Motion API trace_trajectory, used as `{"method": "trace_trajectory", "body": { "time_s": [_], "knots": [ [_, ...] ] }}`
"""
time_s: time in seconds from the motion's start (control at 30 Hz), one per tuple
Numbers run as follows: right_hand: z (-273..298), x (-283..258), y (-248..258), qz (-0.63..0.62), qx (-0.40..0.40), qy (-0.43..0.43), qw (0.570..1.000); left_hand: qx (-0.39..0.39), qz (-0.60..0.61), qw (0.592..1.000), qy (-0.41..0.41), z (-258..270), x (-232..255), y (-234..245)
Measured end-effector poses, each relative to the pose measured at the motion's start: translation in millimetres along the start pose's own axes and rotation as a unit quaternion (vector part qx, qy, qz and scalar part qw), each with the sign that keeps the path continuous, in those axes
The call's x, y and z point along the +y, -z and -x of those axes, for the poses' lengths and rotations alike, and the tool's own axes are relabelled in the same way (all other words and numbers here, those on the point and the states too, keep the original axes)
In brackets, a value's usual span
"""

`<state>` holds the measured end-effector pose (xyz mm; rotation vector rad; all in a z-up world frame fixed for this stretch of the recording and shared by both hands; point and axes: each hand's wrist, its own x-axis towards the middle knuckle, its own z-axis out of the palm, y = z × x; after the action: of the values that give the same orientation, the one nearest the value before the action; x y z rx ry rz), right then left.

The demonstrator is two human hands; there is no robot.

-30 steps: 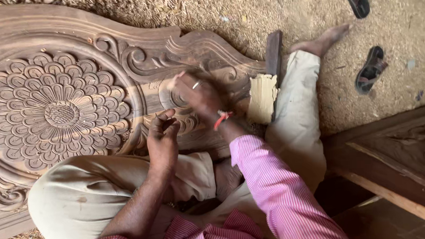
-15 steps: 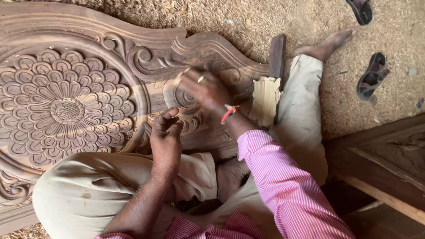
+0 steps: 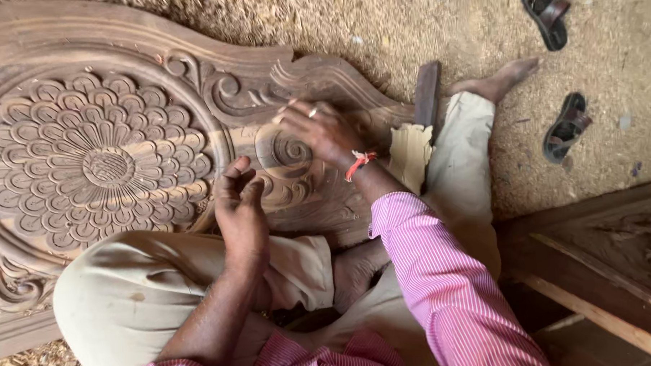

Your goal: The person sits on the floor and carves a large, ornate wooden panel using a chisel and mallet. They repeatedly strike the chisel to shape the wood and occasionally wipe away wood shavings with a cloth.

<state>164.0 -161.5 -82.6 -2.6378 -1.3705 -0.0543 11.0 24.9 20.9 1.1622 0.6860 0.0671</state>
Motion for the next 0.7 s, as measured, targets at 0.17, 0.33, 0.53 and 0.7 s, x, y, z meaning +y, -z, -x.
{"method": "trace_trajectory", "body": {
  "time_s": [0.17,0.33,0.53,0.7],
  "knots": [
    [-12.5,-18.3,-23.7,-0.067,0.013,0.063,0.996,0.012,-0.015,1.0,-0.019,-3.3,5.2,4.1],
    [-7.6,-9.9,-22.9,0.021,0.067,-0.005,0.998,0.03,0.01,0.999,-0.018,-7.1,-3.0,10.9],
    [9.4,1.9,-33.5,-0.083,0.026,-0.018,0.996,-0.004,0.014,1.0,0.015,-3.9,-3.0,5.7],
    [0.3,-25.4,-20.4,-0.111,0.089,-0.016,0.99,0.014,0.066,0.998,0.006,-6.0,-2.0,10.9]
  ]
}}
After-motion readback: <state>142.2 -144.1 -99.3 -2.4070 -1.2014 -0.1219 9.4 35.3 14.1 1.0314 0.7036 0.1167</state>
